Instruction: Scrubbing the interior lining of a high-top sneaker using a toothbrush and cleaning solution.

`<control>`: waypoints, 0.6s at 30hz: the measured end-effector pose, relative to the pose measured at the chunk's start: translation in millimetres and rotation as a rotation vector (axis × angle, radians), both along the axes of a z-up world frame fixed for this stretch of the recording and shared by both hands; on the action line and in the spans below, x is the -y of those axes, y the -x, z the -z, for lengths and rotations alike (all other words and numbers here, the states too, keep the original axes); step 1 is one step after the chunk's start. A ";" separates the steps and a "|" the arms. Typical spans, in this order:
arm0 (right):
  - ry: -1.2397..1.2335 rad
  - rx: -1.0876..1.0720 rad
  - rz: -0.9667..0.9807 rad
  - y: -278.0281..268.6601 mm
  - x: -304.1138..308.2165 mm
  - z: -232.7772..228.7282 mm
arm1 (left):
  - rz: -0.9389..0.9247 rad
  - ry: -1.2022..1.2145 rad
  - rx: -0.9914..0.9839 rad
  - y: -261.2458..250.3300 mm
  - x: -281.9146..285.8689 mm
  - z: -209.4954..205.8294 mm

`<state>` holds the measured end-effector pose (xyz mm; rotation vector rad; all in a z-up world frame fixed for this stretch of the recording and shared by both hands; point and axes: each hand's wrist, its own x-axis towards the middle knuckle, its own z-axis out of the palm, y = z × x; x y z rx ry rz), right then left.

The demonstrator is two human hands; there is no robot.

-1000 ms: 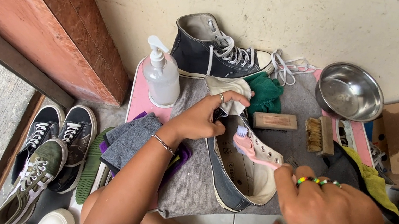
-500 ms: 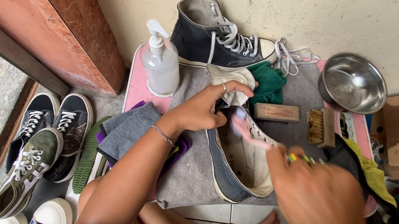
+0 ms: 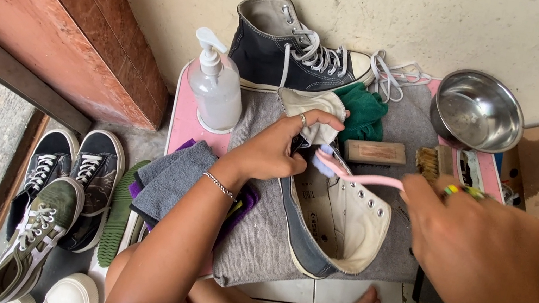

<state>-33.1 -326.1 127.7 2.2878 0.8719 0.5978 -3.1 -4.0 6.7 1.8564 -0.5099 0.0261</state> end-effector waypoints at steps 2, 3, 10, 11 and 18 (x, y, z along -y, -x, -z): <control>-0.010 -0.014 0.059 19.0 2.6 -12.5 | 0.001 0.009 0.001 -3.0 0.0 2.7; -0.018 -0.030 0.117 30.1 4.7 -18.8 | 0.002 0.020 0.000 -3.7 1.2 4.7; -0.024 -0.098 0.131 3.1 4.3 14.8 | -0.012 -0.015 -0.004 -3.9 2.2 3.9; -0.002 -0.061 0.168 8.4 8.9 3.2 | -0.012 -0.017 -0.010 -3.6 2.0 2.6; 0.002 -0.097 0.154 7.3 -0.4 8.9 | -0.010 -0.037 0.002 -3.3 0.9 2.0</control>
